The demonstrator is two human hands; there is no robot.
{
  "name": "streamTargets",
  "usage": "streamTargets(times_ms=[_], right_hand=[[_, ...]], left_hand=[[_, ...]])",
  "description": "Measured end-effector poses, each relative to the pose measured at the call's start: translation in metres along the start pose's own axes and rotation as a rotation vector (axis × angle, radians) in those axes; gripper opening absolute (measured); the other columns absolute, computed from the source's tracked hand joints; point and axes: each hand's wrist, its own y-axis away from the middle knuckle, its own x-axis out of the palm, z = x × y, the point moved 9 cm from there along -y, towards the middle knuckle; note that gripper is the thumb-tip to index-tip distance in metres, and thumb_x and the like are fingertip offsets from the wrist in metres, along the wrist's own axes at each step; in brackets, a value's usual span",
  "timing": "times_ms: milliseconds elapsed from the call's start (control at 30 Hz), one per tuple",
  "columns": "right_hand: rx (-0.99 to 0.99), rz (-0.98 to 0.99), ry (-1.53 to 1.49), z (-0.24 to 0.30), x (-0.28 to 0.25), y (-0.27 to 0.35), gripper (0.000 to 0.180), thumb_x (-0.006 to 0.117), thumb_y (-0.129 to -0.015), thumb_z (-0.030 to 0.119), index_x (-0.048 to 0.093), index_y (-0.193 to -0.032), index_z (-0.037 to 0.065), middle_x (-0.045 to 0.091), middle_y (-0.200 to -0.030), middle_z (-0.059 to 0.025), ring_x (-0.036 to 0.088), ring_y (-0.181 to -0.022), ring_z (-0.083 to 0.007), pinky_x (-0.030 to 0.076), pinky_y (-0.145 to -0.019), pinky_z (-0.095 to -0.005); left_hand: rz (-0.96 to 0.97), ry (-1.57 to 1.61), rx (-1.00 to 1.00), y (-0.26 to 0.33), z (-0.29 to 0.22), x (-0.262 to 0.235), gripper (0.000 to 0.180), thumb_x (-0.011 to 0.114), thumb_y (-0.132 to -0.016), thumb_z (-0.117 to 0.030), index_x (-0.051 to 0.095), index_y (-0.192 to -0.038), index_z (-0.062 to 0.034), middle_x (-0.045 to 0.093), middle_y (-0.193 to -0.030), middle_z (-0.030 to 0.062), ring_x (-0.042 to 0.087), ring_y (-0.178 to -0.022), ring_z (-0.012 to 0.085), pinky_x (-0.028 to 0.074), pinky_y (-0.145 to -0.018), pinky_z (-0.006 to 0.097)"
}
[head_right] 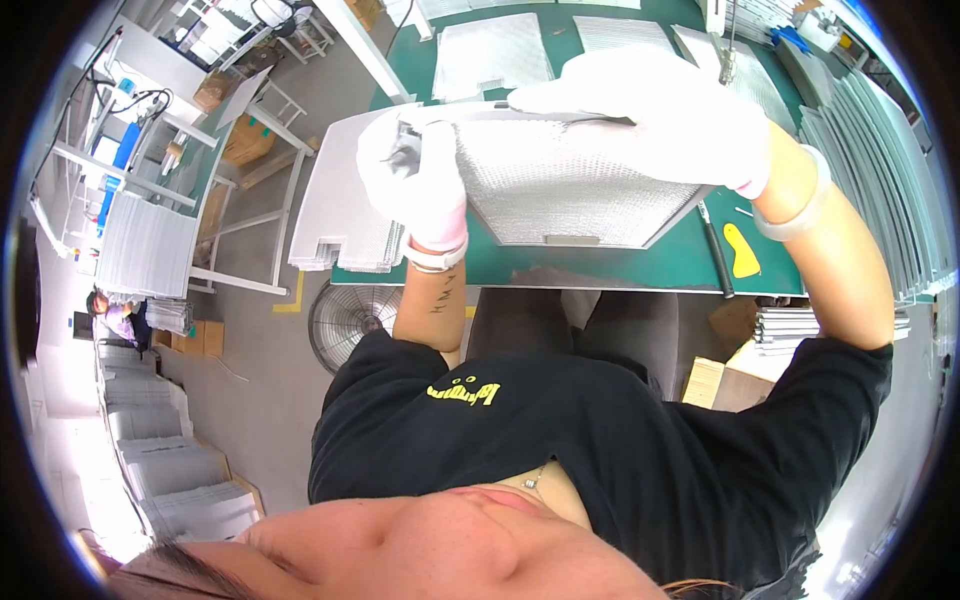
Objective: Assembling industrial mesh filters by attaching components and using tools like a rubber mallet and a power drill.
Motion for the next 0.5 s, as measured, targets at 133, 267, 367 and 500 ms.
streamTargets(times_ms=[133, 267, 367, 500], right_hand=[[-0.075, -0.084, 0.066, -0.001, 0.0, 0.001, 0.042, 0.062, -0.091, 0.006, 0.065, -0.133, 0.011, 0.068, -0.108, -0.0121, 0.064, -0.098, -0.0291, 0.05, -0.09, -0.0354], [-0.137, -0.155, 0.031, 0.002, -0.003, 0.003, 0.048, 0.064, -0.085, -0.005, 0.064, -0.132, 0.005, 0.065, -0.097, -0.0151, 0.064, -0.088, -0.0291, 0.052, -0.08, -0.0354], [-0.108, -0.12, -0.002, 0.001, -0.004, 0.005, 0.048, 0.065, -0.085, -0.004, 0.064, -0.132, 0.006, 0.066, -0.098, -0.0146, 0.064, -0.09, -0.0288, 0.052, -0.081, -0.035], [-0.099, -0.107, 0.031, 0.0, -0.001, 0.002, 0.047, 0.065, -0.086, -0.003, 0.064, -0.132, 0.006, 0.067, -0.1, -0.0144, 0.064, -0.09, -0.0287, 0.052, -0.081, -0.0349]], left_hand=[[-0.044, -0.142, 0.076, 0.005, -0.003, 0.006, 0.033, 0.078, -0.083, -0.001, 0.066, -0.114, -0.0021, 0.065, -0.102, 0.0041, 0.056, -0.079, 0.0066, 0.045, -0.071, 0.02], [-0.028, -0.129, 0.097, 0.003, -0.008, 0.006, 0.033, 0.074, -0.085, -0.003, 0.068, -0.118, -0.002, 0.067, -0.106, 0.0051, 0.059, -0.085, 0.0091, 0.047, -0.074, 0.023], [0.007, -0.196, 0.116, 0.003, -0.012, 0.009, 0.033, 0.072, -0.086, -0.003, 0.068, -0.119, -0.0012, 0.068, -0.107, 0.0055, 0.061, -0.088, 0.0111, 0.048, -0.076, 0.024], [0.021, -0.278, 0.131, 0.002, -0.013, 0.007, 0.031, 0.071, -0.087, -0.001, 0.069, -0.117, 0.0005, 0.069, -0.106, 0.007, 0.062, -0.088, 0.0114, 0.049, -0.076, 0.025]])
